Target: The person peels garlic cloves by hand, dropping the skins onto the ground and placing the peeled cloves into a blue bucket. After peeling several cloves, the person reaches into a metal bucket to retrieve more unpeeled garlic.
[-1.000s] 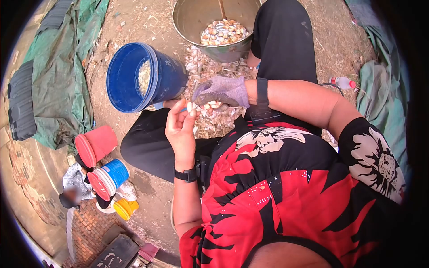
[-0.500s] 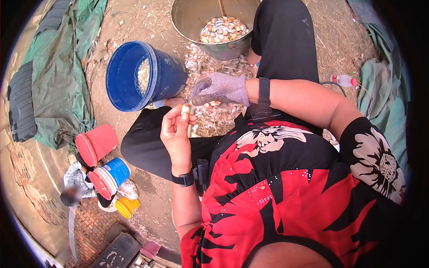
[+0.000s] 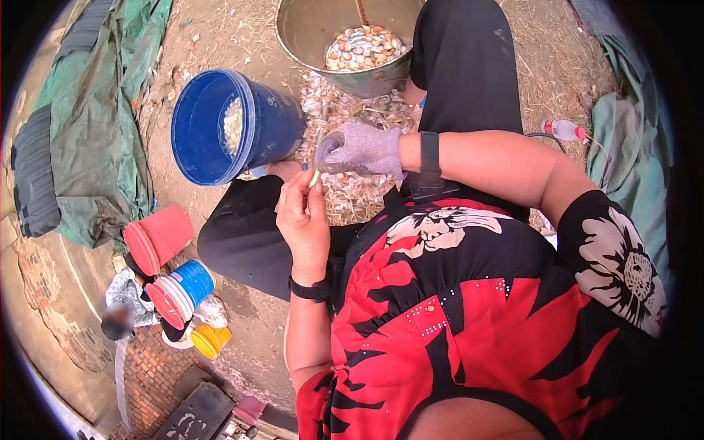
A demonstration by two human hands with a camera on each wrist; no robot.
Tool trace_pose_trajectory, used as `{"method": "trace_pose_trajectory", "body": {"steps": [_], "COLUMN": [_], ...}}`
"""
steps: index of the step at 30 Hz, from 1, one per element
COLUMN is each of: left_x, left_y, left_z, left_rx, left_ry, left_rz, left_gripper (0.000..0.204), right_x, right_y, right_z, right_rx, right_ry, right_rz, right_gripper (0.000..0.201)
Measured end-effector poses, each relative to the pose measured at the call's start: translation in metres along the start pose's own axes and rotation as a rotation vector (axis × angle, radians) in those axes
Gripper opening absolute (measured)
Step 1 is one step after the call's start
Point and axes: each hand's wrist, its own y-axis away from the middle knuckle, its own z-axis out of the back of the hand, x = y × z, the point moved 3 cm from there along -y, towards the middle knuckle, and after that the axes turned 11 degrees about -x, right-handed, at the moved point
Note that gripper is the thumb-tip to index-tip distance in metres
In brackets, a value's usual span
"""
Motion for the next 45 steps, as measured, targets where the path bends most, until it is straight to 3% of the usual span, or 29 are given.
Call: {"method": "trace_pose_trajectory", "body": {"steps": [1,3,7,9,12,13,15,18,25,34,36,37,38,39,41,42,45], "left_x": [-0.002,0.000,-0.005,-0.008,-0.013,-0.012,-0.006,0.002,0.005,0.000,0.006,0.011,0.015,0.018,0.023,0.023,0.024], "left_y": [0.000,0.000,-0.001,-0.005,-0.010,-0.010,-0.009,-0.006,-0.005,-0.002,0.001,0.001,0.002,-0.001,-0.004,-0.005,-0.001], "left_z": [-0.001,-0.003,0.003,0.008,0.015,0.016,0.017,0.014,0.011,0.000,-0.002,-0.001,-0.001,0.001,0.000,0.001,-0.002], "left_rx": [-0.002,0.013,0.009,-0.059,-0.023,-0.001,-0.005,-0.004,0.045,0.057,0.051,0.053,0.054,0.049,0.102,0.098,0.125], "left_ry": [0.002,0.236,0.480,0.858,1.042,1.057,1.015,0.903,0.583,0.460,0.447,0.567,0.686,0.688,1.001,1.003,1.095], "left_rz": [-0.001,0.285,0.422,0.496,0.509,0.533,0.547,0.555,0.418,0.299,0.287,0.427,0.568,0.565,0.750,0.746,0.779], "left_gripper": [0.023,0.024,0.024,0.025,0.026,0.026,0.025,0.024,0.023,0.021,0.021,0.021,0.021,0.021,0.028,0.028,0.037], "right_x": [0.003,0.008,0.007,0.012,0.004,0.003,-0.001,0.026,0.027,-0.002,0.003,0.009,0.013,0.018,0.020,0.023,0.023], "right_y": [0.001,0.002,0.003,0.005,0.003,0.004,0.007,0.018,0.016,0.001,0.002,0.005,0.011,0.015,0.015,0.015,0.015], "right_z": [0.000,0.001,-0.001,0.000,-0.005,-0.005,-0.003,-0.003,-0.002,-0.003,-0.003,-0.003,-0.002,-0.004,-0.010,-0.012,-0.009], "right_rx": [0.000,-0.017,-0.011,0.019,0.009,0.013,0.031,0.076,0.015,0.023,0.016,0.016,0.027,0.039,0.044,0.045,0.055], "right_ry": [0.003,0.053,-0.018,0.290,0.491,0.490,-0.027,-0.236,-0.102,-0.071,0.094,0.098,-0.046,-0.189,-0.154,-0.124,-0.115], "right_rz": [0.001,-0.001,-0.094,-0.069,0.012,0.014,-0.133,-0.276,-0.164,-0.078,-0.065,-0.064,-0.197,-0.328,-0.234,-0.141,-0.180], "right_gripper": [0.021,0.021,0.022,0.024,0.025,0.025,0.027,0.030,0.028,0.024,0.025,0.025,0.026,0.028,0.024,0.022,0.022]}}
